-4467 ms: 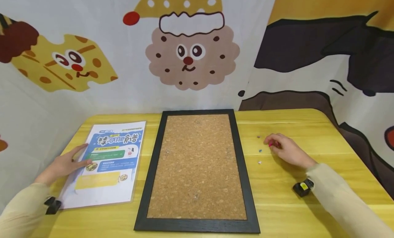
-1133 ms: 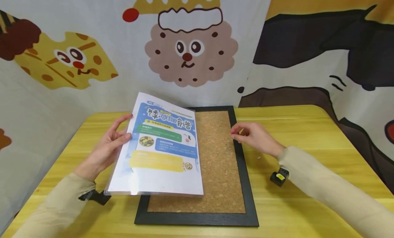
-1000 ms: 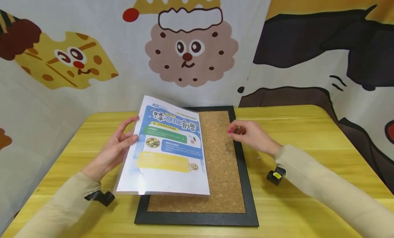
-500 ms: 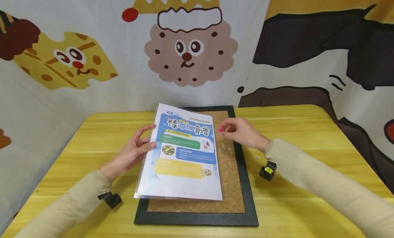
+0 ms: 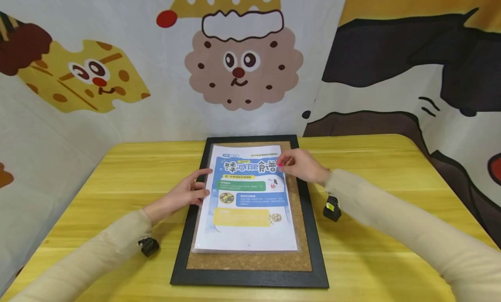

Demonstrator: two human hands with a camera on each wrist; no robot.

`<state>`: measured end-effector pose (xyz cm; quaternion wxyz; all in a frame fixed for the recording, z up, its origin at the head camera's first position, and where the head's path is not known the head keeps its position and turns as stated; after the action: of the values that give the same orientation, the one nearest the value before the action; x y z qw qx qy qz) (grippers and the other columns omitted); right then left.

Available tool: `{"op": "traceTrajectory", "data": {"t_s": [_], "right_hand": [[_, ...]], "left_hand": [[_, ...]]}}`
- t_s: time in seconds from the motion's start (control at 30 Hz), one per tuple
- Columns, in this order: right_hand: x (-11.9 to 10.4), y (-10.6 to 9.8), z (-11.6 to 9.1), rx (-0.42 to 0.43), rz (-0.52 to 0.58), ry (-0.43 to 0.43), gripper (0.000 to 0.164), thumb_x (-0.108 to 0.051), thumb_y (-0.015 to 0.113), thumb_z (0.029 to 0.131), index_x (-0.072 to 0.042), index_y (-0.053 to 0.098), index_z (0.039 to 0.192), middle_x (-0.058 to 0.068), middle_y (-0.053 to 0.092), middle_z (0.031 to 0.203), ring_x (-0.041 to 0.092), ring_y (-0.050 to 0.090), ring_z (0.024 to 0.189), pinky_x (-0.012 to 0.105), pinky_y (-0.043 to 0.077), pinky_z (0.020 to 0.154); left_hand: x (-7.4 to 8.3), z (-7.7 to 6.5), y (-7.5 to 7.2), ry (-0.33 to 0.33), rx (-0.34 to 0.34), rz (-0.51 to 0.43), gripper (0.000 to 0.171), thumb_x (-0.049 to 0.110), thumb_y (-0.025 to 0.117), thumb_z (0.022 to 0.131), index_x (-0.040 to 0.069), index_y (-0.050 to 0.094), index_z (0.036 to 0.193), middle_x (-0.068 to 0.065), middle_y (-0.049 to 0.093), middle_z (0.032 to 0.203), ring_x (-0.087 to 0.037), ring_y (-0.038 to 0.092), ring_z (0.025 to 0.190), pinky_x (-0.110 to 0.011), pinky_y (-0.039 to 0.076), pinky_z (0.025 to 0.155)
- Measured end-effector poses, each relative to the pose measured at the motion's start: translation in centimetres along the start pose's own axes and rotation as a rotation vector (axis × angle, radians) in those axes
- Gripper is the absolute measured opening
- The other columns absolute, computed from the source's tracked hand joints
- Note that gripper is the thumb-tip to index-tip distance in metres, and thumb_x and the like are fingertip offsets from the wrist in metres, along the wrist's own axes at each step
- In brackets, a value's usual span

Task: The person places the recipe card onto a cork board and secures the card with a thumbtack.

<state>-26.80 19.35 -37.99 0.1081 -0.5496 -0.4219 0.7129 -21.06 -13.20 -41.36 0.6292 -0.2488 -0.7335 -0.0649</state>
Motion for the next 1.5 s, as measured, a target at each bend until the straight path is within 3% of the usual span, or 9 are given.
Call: {"op": "traceTrajectory", "data": {"t_s": [0.37,0.53,0.67,0.8,0.9,1.0,1.17,1.33,1.5], "right_hand": [[1.6,-0.8,1.3,0.06,-0.041,0.044,0.015,-0.001,0.065,0.09,0.003,0.064,0.104,0.012,0.062,0.095,0.027,0.052,0.085,0.036,0.047,0.073],[2.4,-1.1,2.0,0.085,-0.055,0.07,0.015,-0.001,0.065,0.091,0.004,0.062,0.105,0.014,0.061,0.098,0.028,0.053,0.09,0.038,0.048,0.076],[2.7,-1.1,2.6,0.089,-0.071,0.083,0.015,-0.002,0.064,0.091,0.004,0.062,0.105,0.015,0.061,0.099,0.029,0.053,0.09,0.04,0.047,0.077],[3.0,-1.1,3.2,0.088,-0.083,0.106,0.014,-0.002,0.064,0.091,0.004,0.062,0.104,0.016,0.062,0.1,0.029,0.054,0.09,0.04,0.047,0.079],[3.3,-1.1,3.7,0.087,-0.073,0.12,0.014,-0.002,0.063,0.092,0.003,0.062,0.104,0.017,0.062,0.102,0.03,0.054,0.092,0.042,0.047,0.081],[3.5,-1.0,4.3,0.089,-0.051,0.138,0.014,-0.003,0.062,0.093,0.003,0.062,0.105,0.018,0.061,0.104,0.031,0.054,0.094,0.043,0.047,0.083],[3.8,-0.9,5.0,0.101,-0.025,0.167,0.016,-0.004,0.061,0.093,0.002,0.063,0.107,0.019,0.06,0.107,0.032,0.052,0.097,0.044,0.047,0.087],[4.0,-0.9,5.7,0.11,-0.024,0.17,0.017,-0.005,0.061,0.093,0.003,0.064,0.108,0.019,0.06,0.108,0.032,0.051,0.098,0.044,0.046,0.087],[3.9,-1.2,6.4,0.135,-0.042,0.174,0.016,-0.004,0.063,0.092,0.004,0.064,0.106,0.02,0.061,0.106,0.033,0.052,0.095,0.044,0.046,0.084]], "left_hand": [[0.8,0.4,0.0,0.011,-0.143,0.311,0.067,0.005,0.057,0.097,-0.003,0.019,0.151,-0.008,0.061,0.064,-0.016,0.055,0.048,-0.03,0.049,0.048],[1.2,0.4,0.1,0.024,-0.177,0.521,0.066,0.01,0.058,0.098,-0.006,0.021,0.15,-0.004,0.058,0.057,-0.012,0.05,0.042,-0.028,0.044,0.042],[1.8,0.6,0.2,0.026,-0.178,0.609,0.064,0.009,0.06,0.096,-0.007,0.026,0.148,-0.004,0.057,0.057,-0.012,0.049,0.042,-0.027,0.044,0.042],[2.5,0.9,-0.4,0.077,-0.085,0.706,0.056,0.01,0.065,0.092,-0.007,0.042,0.14,-0.005,0.059,0.068,-0.015,0.052,0.052,-0.026,0.043,0.048],[2.6,1.1,-1.2,0.112,0.012,0.804,0.057,0.016,0.07,0.089,-0.004,0.048,0.137,-0.017,0.059,0.099,-0.025,0.056,0.081,-0.034,0.048,0.066],[2.2,1.6,-2.2,0.117,0.044,0.885,0.065,0.027,0.073,0.087,0.003,0.046,0.141,-0.03,0.038,0.136,-0.041,0.041,0.118,-0.052,0.044,0.089],[0.7,2.6,-3.9,0.03,-0.012,0.874,0.083,0.045,0.073,0.084,0.014,0.035,0.151,-0.03,-0.001,0.155,-0.051,0.004,0.139,-0.072,0.018,0.101],[0.0,3.2,-4.5,-0.022,-0.078,0.831,0.09,0.053,0.069,0.084,0.02,0.025,0.155,-0.026,0.003,0.157,-0.048,0.006,0.141,-0.076,0.009,0.099],[0.1,3.2,-4.4,-0.052,-0.098,0.82,0.091,0.053,0.068,0.085,0.023,0.02,0.156,-0.024,0.005,0.158,-0.045,0.01,0.142,-0.072,0.013,0.102]]}}
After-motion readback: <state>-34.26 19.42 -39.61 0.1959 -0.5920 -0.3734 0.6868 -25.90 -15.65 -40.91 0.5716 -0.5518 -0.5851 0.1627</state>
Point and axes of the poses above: each hand's wrist, its own z-axis towards the middle knuckle, its own y-axis out of the palm, x = y × z, the point moved 3 cm from there along z, towards the middle knuckle
